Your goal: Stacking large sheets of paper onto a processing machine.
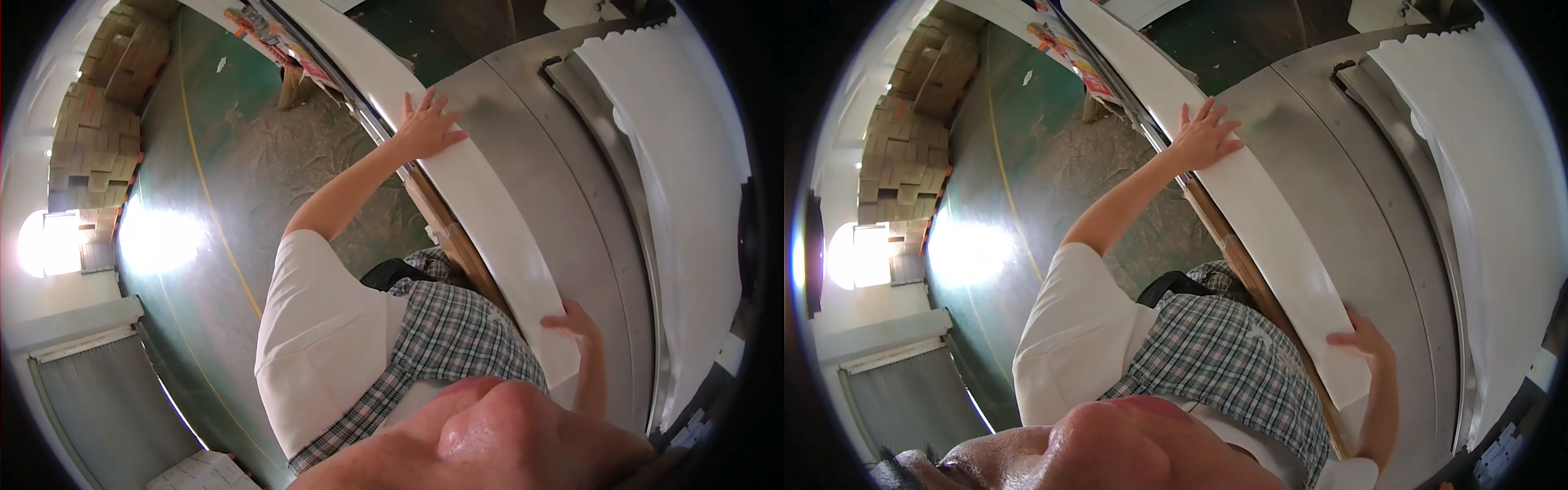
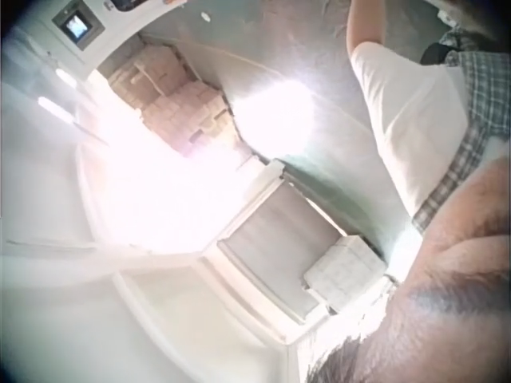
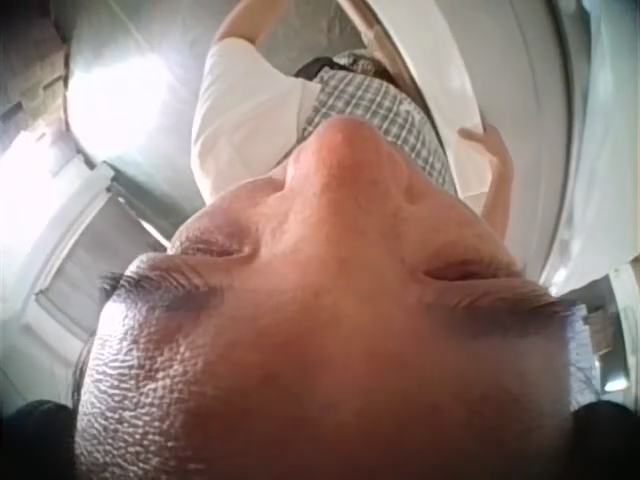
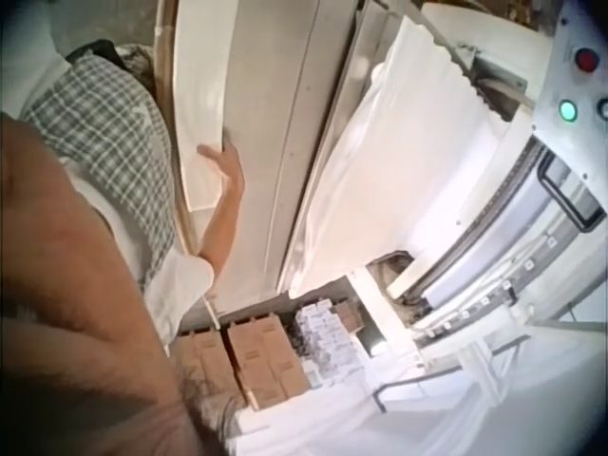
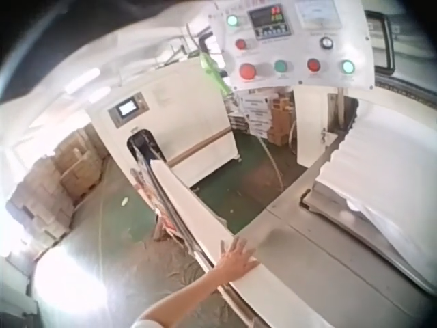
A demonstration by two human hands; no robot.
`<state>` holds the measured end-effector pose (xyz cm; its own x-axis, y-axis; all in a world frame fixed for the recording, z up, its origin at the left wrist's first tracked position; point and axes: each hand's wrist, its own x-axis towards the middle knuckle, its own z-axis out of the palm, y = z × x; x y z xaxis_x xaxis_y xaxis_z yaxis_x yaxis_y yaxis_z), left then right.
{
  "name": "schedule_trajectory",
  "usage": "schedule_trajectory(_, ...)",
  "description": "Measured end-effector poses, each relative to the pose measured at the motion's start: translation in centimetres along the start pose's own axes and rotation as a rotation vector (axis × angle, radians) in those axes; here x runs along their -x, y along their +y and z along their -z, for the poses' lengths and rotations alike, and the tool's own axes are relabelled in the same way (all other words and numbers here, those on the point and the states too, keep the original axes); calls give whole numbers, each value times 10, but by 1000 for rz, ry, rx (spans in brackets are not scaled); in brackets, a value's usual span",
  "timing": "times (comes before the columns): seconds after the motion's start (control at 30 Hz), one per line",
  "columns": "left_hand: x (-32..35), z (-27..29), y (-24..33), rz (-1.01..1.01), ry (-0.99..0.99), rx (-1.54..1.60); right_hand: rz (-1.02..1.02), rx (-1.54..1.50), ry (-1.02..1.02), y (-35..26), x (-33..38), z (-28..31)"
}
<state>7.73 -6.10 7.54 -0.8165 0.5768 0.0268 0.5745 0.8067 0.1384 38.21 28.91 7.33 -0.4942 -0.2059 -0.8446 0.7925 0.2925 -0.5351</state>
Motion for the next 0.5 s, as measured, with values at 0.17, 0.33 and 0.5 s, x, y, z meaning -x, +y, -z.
schedule_trajectory(0.17, 12, 9, 18, 37, 2, -47, 199, 58, 40, -64, -29, -28)
schedule_trajectory(0.33, 28, 2, 69, -115, -91, -12, 373, 117, -4, -125, -80, -40)
schedule_trajectory(0.5, 20, -7, 54, -73, -160, -14, 453, 87, -114, -160, -125, -45)
